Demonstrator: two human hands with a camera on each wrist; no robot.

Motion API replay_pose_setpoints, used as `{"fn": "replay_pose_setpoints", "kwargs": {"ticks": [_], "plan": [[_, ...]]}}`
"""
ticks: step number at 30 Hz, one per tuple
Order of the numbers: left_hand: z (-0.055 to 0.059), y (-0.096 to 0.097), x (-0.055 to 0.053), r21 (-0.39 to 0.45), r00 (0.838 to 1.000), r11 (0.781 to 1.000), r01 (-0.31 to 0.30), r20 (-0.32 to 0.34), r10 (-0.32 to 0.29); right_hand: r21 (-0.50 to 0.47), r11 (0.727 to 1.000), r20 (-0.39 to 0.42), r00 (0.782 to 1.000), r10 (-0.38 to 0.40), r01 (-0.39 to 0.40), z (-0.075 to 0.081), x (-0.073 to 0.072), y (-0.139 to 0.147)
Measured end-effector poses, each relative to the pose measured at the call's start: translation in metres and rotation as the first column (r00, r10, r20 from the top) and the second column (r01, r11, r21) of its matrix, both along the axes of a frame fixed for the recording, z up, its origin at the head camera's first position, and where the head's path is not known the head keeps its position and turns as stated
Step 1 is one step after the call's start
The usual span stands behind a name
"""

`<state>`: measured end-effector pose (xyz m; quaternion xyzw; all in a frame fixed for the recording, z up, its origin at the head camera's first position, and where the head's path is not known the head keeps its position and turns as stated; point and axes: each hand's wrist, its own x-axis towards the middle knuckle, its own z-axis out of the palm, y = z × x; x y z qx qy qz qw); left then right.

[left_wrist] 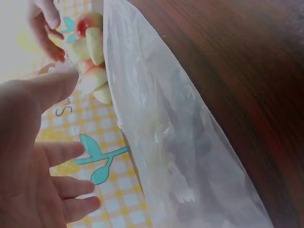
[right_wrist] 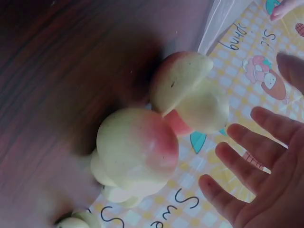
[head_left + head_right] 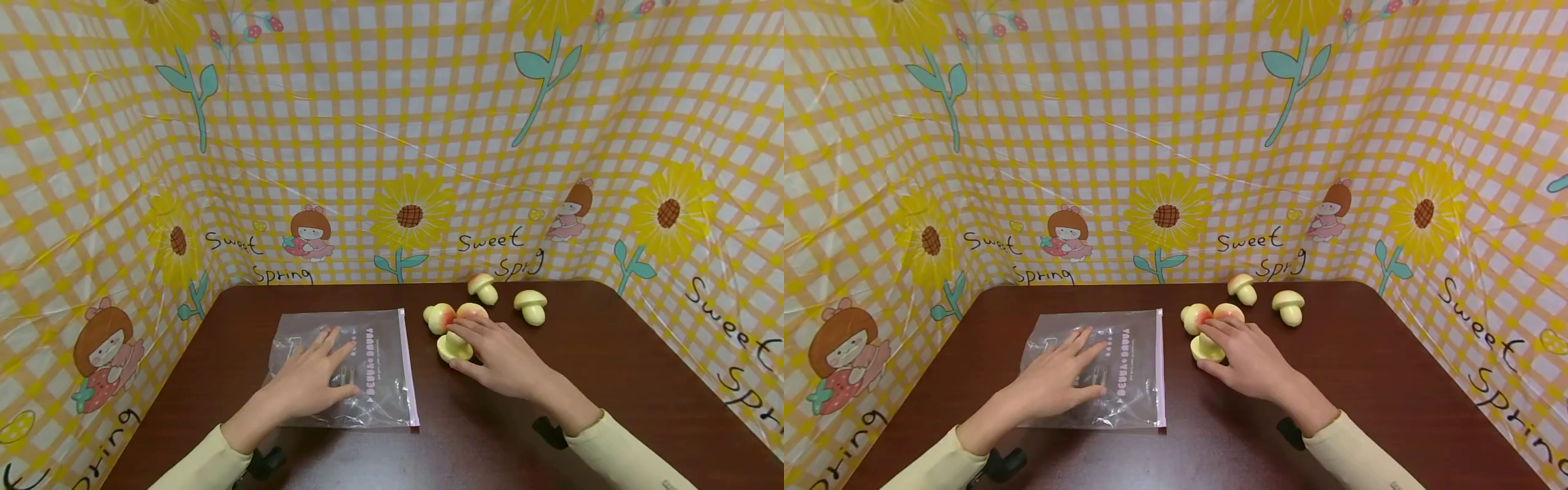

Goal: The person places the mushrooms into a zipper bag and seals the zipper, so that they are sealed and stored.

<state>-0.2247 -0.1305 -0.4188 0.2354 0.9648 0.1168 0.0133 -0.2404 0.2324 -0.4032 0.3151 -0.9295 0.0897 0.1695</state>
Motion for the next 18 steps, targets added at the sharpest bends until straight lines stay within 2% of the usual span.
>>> {"fn": "replay_pose_setpoints", "kwargs": {"ticks": [5, 9, 11, 18], "plan": [[0.001, 0.009, -0.010, 0.048, 0.998, 0.999, 0.010, -0.060, -0.007, -0.049, 0.999, -0.017, 1.000, -0.005, 0.004, -0.001, -0.001, -0.008], [-0.001, 0.014, -0.020, 0.058, 0.997, 0.998, 0.017, -0.071, -0.013, -0.070, 0.998, -0.017, 1.000, -0.005, 0.004, -0.002, 0.000, -0.013], [-0.002, 0.016, -0.025, 0.044, 0.998, 0.999, 0.016, -0.055, -0.013, -0.073, 0.997, -0.028, 1.000, 0.003, -0.005, -0.003, 0.000, -0.015], [-0.005, 0.018, -0.036, -0.052, 0.998, 0.999, 0.013, 0.064, -0.009, -0.076, 0.997, -0.056, 0.998, 0.007, -0.011, -0.007, 0.000, -0.022]]}}
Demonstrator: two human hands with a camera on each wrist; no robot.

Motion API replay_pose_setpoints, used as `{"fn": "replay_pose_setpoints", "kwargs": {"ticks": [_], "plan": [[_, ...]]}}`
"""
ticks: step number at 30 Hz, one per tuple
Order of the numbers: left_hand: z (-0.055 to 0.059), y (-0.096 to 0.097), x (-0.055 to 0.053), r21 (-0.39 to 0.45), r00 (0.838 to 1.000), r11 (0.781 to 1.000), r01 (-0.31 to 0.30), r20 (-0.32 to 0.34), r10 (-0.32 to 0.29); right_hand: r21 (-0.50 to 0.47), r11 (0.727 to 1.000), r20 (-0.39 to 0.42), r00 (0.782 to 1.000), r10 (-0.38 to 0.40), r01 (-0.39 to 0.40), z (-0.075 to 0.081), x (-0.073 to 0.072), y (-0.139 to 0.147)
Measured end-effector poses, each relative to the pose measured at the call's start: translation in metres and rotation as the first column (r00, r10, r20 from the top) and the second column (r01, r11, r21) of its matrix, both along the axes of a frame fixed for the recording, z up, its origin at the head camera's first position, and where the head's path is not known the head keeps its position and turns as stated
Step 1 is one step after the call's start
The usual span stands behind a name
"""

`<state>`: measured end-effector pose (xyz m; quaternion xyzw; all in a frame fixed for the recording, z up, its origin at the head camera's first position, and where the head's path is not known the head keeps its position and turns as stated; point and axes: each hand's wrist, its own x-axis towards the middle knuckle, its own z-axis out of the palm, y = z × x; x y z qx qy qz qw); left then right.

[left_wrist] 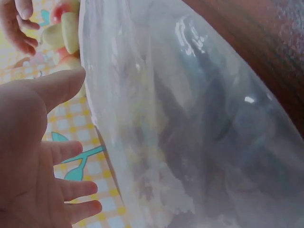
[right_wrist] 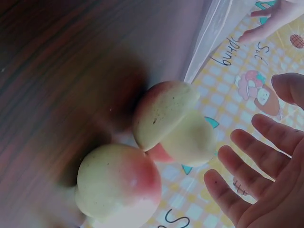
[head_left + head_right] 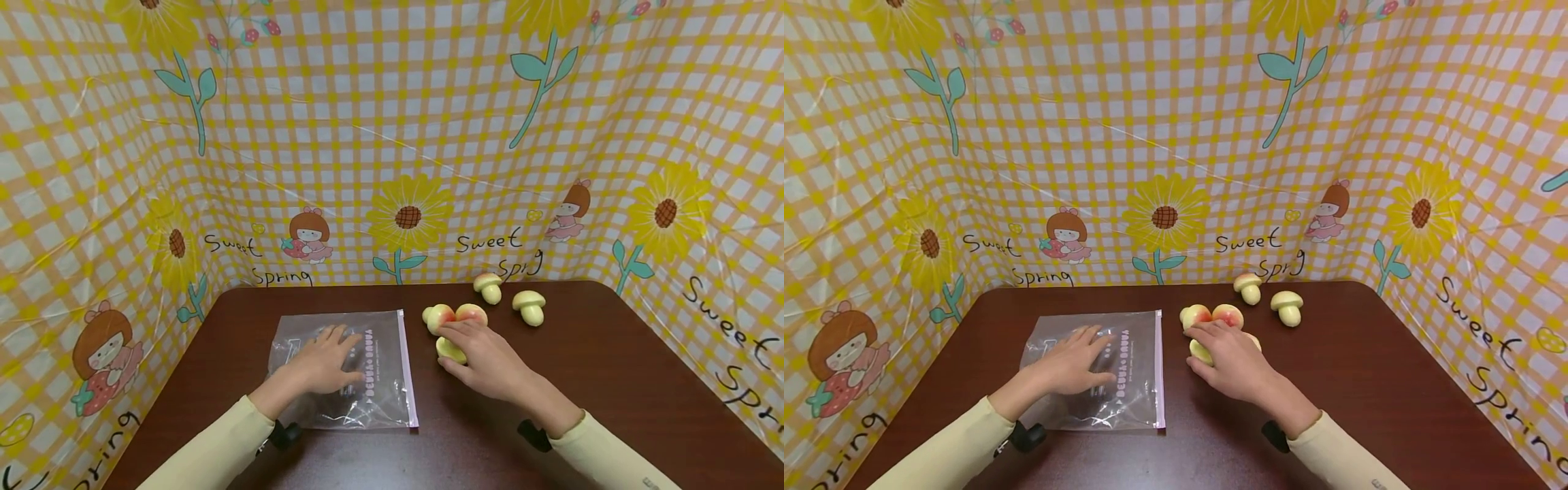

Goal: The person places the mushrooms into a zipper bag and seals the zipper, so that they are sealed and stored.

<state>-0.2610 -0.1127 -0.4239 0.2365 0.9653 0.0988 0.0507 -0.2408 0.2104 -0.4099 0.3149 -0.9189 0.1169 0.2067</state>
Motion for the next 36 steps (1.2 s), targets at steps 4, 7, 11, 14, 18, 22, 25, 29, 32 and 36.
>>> {"fn": "replay_pose_setpoints", "kwargs": {"ticks": [4, 7, 11, 14, 18, 22, 25, 29, 32, 36], "plan": [[-0.003, 0.001, -0.003, -0.023, 1.000, 1.000, 0.002, 0.027, -0.001, 0.006, 1.000, 0.014, 1.000, 0.006, -0.006, -0.001, 0.000, -0.005], [-0.007, 0.002, -0.005, -0.040, 0.999, 0.999, 0.002, 0.038, -0.001, 0.006, 1.000, 0.031, 0.999, 0.019, -0.019, -0.002, 0.001, -0.007], [-0.012, 0.004, -0.008, -0.037, 0.998, 0.999, 0.009, 0.056, -0.007, 0.017, 1.000, 0.056, 0.998, 0.013, -0.014, -0.003, 0.001, -0.009], [-0.015, 0.005, -0.009, -0.025, 0.997, 1.000, 0.018, 0.074, -0.016, 0.028, 1.000, 0.074, 0.997, 0.005, -0.007, -0.004, 0.001, -0.010], [-0.018, 0.006, -0.008, -0.019, 0.995, 1.000, 0.015, 0.099, -0.013, 0.033, 0.999, 0.073, 0.997, 0.006, -0.008, -0.004, 0.001, -0.012], [-0.021, 0.006, -0.007, -0.029, 0.992, 1.000, -0.003, 0.125, 0.007, 0.031, 0.999, 0.059, 0.998, 0.011, -0.013, -0.004, 0.002, -0.014], [-0.023, 0.005, -0.007, -0.038, 0.990, 0.999, -0.016, 0.138, 0.021, 0.028, 0.999, 0.049, 0.999, 0.017, -0.018, -0.003, 0.003, -0.017], [-0.024, 0.005, -0.009, -0.047, 0.989, 0.999, -0.026, 0.143, 0.033, 0.021, 1.000, 0.039, 0.999, 0.023, -0.023, -0.001, 0.004, -0.022], [-0.025, 0.004, -0.009, -0.045, 0.989, 0.998, -0.033, 0.146, 0.039, 0.010, 0.999, 0.045, 0.998, 0.033, -0.034, 0.001, 0.005, -0.027], [-0.027, 0.000, -0.010, -0.051, 0.990, 0.998, -0.034, 0.136, 0.041, 0.002, 0.999, 0.074, 0.996, 0.047, -0.047, 0.002, 0.005, -0.034]]}}
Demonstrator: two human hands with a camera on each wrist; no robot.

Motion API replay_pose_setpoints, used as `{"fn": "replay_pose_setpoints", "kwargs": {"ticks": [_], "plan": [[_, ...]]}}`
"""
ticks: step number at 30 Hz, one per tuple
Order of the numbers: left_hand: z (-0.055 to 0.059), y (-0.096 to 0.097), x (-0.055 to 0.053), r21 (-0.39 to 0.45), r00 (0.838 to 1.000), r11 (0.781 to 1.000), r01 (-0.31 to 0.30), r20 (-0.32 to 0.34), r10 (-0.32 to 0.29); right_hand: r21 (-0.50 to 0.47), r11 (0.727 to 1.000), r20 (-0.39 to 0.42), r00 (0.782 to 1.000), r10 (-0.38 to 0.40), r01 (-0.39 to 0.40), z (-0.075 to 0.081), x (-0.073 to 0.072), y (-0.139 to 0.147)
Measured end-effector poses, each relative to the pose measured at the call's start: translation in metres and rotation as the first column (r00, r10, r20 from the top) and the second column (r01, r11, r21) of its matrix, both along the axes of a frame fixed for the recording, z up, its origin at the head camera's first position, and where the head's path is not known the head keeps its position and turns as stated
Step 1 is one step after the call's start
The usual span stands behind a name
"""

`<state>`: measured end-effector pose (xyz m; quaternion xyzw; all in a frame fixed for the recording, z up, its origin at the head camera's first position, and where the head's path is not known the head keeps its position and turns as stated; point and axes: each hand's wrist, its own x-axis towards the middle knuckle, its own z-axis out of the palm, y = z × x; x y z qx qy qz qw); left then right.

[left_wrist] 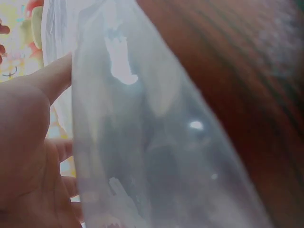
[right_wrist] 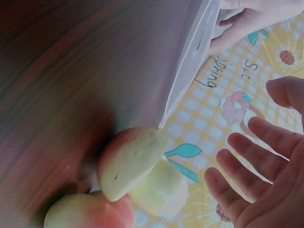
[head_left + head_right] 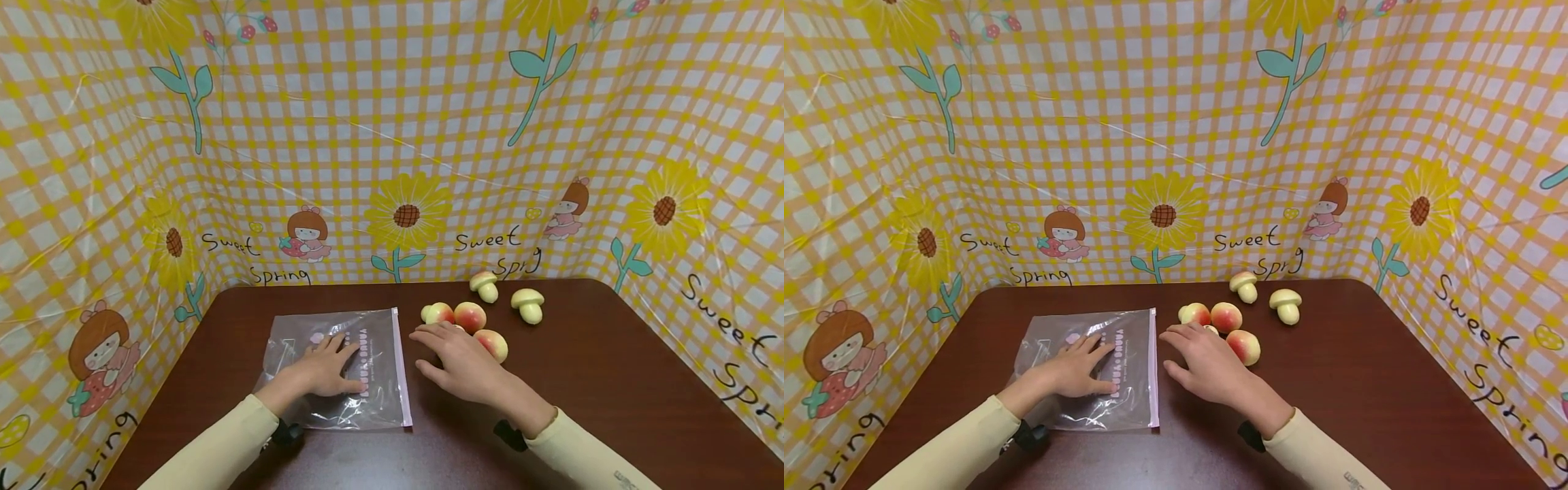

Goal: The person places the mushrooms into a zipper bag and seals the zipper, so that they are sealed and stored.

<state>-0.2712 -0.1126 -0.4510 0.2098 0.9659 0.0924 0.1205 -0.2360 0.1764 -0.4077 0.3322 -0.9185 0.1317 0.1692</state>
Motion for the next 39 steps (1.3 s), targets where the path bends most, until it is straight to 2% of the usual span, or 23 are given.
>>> {"fn": "replay_pose_setpoints", "kwargs": {"ticks": [4, 10, 17, 22, 27, 32, 34, 39], "plan": [[-0.001, -0.004, -0.001, 0.003, 1.000, 1.000, 0.005, -0.005, -0.005, -0.001, 1.000, 0.030, 0.999, -0.012, 0.012, -0.001, -0.001, -0.007], [0.004, -0.006, 0.004, -0.002, 1.000, 1.000, 0.005, 0.014, -0.005, -0.014, 1.000, 0.119, 0.993, -0.023, 0.025, -0.003, -0.005, -0.024], [-0.026, -0.014, -0.011, 0.006, 0.999, 1.000, 0.010, 0.034, -0.010, -0.041, 0.998, 0.209, 0.977, -0.042, 0.052, -0.013, -0.011, -0.038], [-0.012, -0.013, -0.003, 0.027, 0.998, 0.999, 0.025, 0.055, -0.026, -0.050, 0.995, 0.254, 0.965, -0.071, 0.087, -0.024, -0.014, -0.042], [-0.011, -0.014, -0.003, 0.032, 0.997, 0.998, 0.045, 0.057, -0.047, -0.030, 0.993, 0.273, 0.957, -0.098, 0.111, -0.028, -0.016, -0.044], [0.000, -0.012, 0.002, 0.003, 0.997, 1.000, 0.029, 0.073, -0.030, -0.020, 0.994, 0.288, 0.952, -0.101, 0.111, -0.030, -0.019, -0.048], [0.000, -0.012, 0.002, 0.001, 0.997, 1.000, 0.027, 0.077, -0.027, -0.013, 0.994, 0.291, 0.952, -0.098, 0.107, -0.032, -0.020, -0.049], [-0.013, -0.017, -0.006, 0.022, 0.996, 0.999, 0.044, 0.074, -0.046, 0.017, 0.995, 0.298, 0.949, -0.099, 0.099, -0.036, -0.023, -0.050]]}}
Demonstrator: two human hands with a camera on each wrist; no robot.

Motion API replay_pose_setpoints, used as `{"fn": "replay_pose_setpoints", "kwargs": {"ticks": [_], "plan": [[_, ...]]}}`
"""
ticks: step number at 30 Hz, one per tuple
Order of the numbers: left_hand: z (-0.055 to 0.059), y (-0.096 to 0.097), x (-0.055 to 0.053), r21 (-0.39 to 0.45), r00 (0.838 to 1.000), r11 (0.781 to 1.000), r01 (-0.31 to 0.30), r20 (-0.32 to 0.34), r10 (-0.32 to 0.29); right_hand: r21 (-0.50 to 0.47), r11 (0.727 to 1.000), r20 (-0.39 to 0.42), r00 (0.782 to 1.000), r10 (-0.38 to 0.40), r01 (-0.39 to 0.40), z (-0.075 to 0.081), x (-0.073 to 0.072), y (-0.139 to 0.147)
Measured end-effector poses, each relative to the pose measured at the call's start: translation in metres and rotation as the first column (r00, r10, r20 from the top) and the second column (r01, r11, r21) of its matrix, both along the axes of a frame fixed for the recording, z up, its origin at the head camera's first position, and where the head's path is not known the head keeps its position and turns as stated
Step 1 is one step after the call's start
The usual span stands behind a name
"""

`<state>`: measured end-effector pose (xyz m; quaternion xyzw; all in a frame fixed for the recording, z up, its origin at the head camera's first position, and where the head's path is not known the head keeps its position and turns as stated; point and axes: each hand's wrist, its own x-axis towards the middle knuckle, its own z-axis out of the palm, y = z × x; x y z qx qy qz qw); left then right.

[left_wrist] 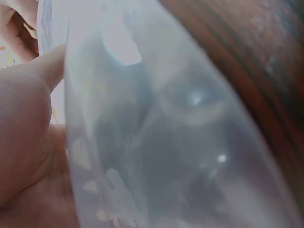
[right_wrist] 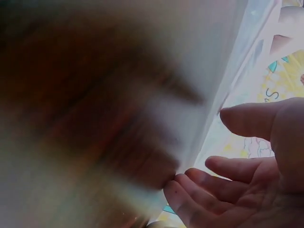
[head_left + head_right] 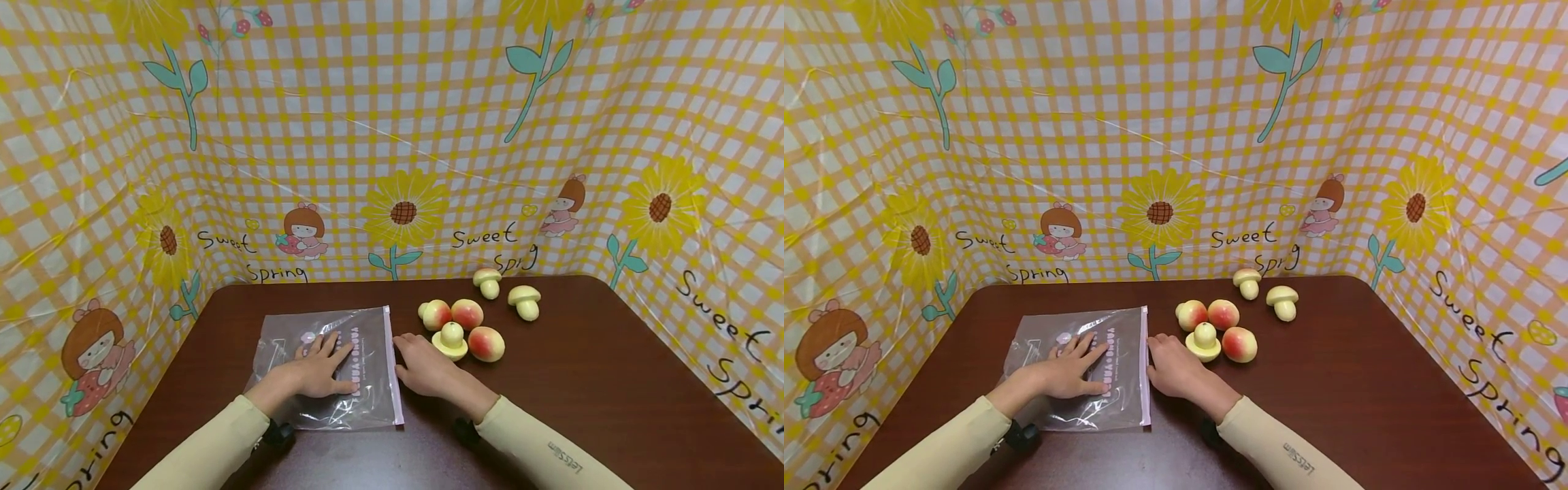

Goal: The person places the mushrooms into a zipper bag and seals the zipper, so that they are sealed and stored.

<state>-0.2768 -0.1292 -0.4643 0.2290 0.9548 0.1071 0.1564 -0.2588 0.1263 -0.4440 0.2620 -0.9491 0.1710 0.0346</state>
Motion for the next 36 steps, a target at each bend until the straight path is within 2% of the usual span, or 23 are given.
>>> {"fn": "replay_pose_setpoints", "kwargs": {"ticks": [4, 11, 17, 20, 26, 29, 36], "plan": [[-0.010, -0.003, -0.007, 0.006, 1.000, 1.000, 0.005, -0.004, -0.005, 0.018, 1.000, 0.009, 1.000, -0.004, 0.004, -0.001, -0.002, 0.000], [-0.009, -0.003, -0.007, -0.006, 1.000, 1.000, 0.011, -0.003, -0.011, 0.108, 0.994, 0.080, 0.996, -0.027, 0.018, 0.000, -0.006, 0.000], [-0.014, -0.004, -0.010, -0.009, 1.000, 1.000, 0.005, 0.008, -0.005, 0.179, 0.984, 0.111, 0.993, -0.040, 0.020, 0.000, -0.005, -0.001], [-0.011, -0.004, -0.008, -0.003, 1.000, 1.000, 0.002, 0.011, -0.002, 0.195, 0.981, 0.111, 0.993, -0.040, 0.017, 0.000, -0.004, -0.001], [0.011, 0.000, 0.004, -0.018, 1.000, 1.000, -0.002, 0.029, 0.002, 0.220, 0.975, 0.114, 0.993, -0.028, 0.003, -0.002, -0.004, -0.001], [0.016, 0.001, 0.007, -0.030, 1.000, 1.000, -0.001, 0.026, 0.002, 0.228, 0.974, 0.118, 0.993, -0.018, -0.009, -0.003, -0.004, 0.000], [0.018, 0.003, 0.007, -0.053, 1.000, 0.999, -0.004, -0.008, 0.003, 0.243, 0.970, 0.128, 0.992, -0.018, -0.014, -0.002, -0.002, 0.000]]}}
